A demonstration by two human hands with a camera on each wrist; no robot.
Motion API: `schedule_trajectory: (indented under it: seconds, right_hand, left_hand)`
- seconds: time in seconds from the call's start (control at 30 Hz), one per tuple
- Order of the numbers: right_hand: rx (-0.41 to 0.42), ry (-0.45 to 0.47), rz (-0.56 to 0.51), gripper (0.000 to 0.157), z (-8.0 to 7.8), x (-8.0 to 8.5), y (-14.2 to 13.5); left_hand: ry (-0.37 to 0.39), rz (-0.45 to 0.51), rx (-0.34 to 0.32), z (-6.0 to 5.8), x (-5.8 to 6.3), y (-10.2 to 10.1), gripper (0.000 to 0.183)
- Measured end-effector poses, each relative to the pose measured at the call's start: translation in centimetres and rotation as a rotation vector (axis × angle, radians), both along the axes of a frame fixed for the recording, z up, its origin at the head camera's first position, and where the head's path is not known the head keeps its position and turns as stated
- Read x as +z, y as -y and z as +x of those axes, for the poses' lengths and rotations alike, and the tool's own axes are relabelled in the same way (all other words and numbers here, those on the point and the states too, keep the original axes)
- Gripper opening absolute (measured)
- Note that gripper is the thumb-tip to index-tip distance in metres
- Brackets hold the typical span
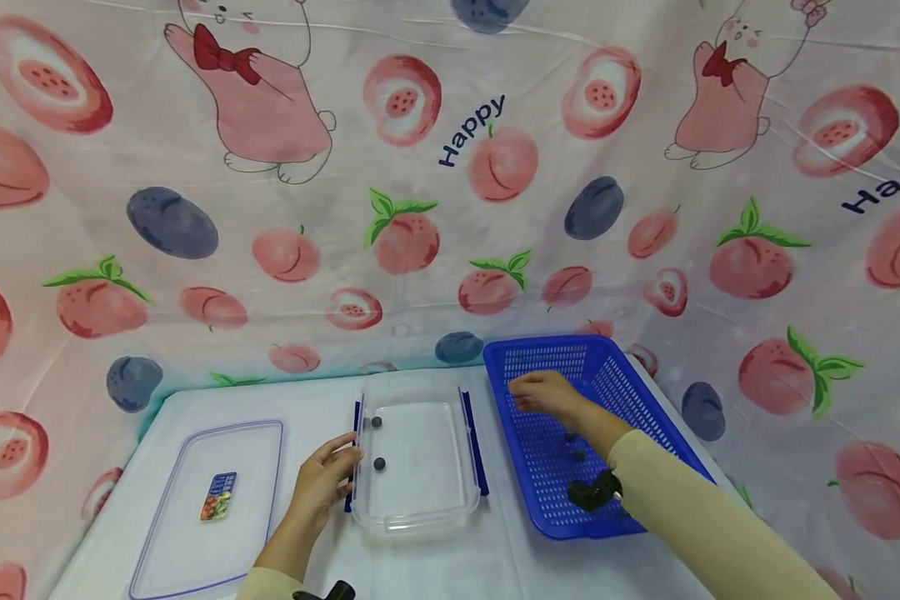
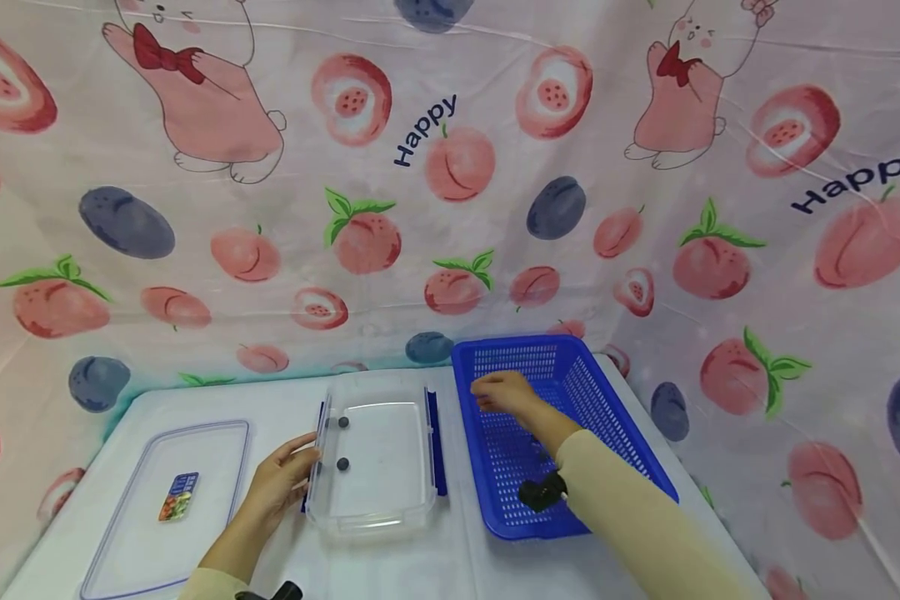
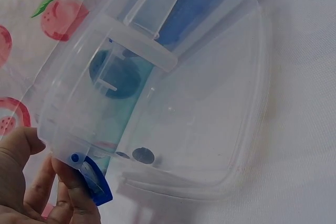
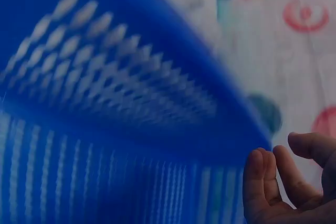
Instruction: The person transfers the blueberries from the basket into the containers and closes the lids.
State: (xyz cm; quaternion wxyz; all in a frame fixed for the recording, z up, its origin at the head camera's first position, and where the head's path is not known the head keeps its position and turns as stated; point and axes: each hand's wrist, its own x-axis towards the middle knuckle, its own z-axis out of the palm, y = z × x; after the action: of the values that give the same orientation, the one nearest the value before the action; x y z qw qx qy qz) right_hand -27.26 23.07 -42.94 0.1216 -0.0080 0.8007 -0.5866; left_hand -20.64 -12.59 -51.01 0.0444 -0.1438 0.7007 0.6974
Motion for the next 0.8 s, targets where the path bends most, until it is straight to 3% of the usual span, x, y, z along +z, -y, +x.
schedule_trajectory:
  seconds: [0.2,0.43,0.7,0.8]
  right_hand:
    - [-0.124,0.040,0.049,0.043,-0.2,-1.4,-6.5]
    - [-0.224,0.028,0.213,0.039,-0.4,-3.4,-9.5]
    - [-0.167,-0.085,0.436,0.026,-0.6,-5.3,-11.2]
    - [-0.152,-0.092,0.470,0.024,-0.6,-5.9,-11.6]
  left_hand:
    - [-0.008,0.000,-0.001,0.0,0.2,0.2,0.046]
    - [0.004,0.006,-0.001,0.1,0.1,0.1,0.047]
    - [0.010,0.000,0.001,0.1,0.1,0.0,0.046]
    - [0.008,0.003,0.000,0.2,0.1,0.0,0.046]
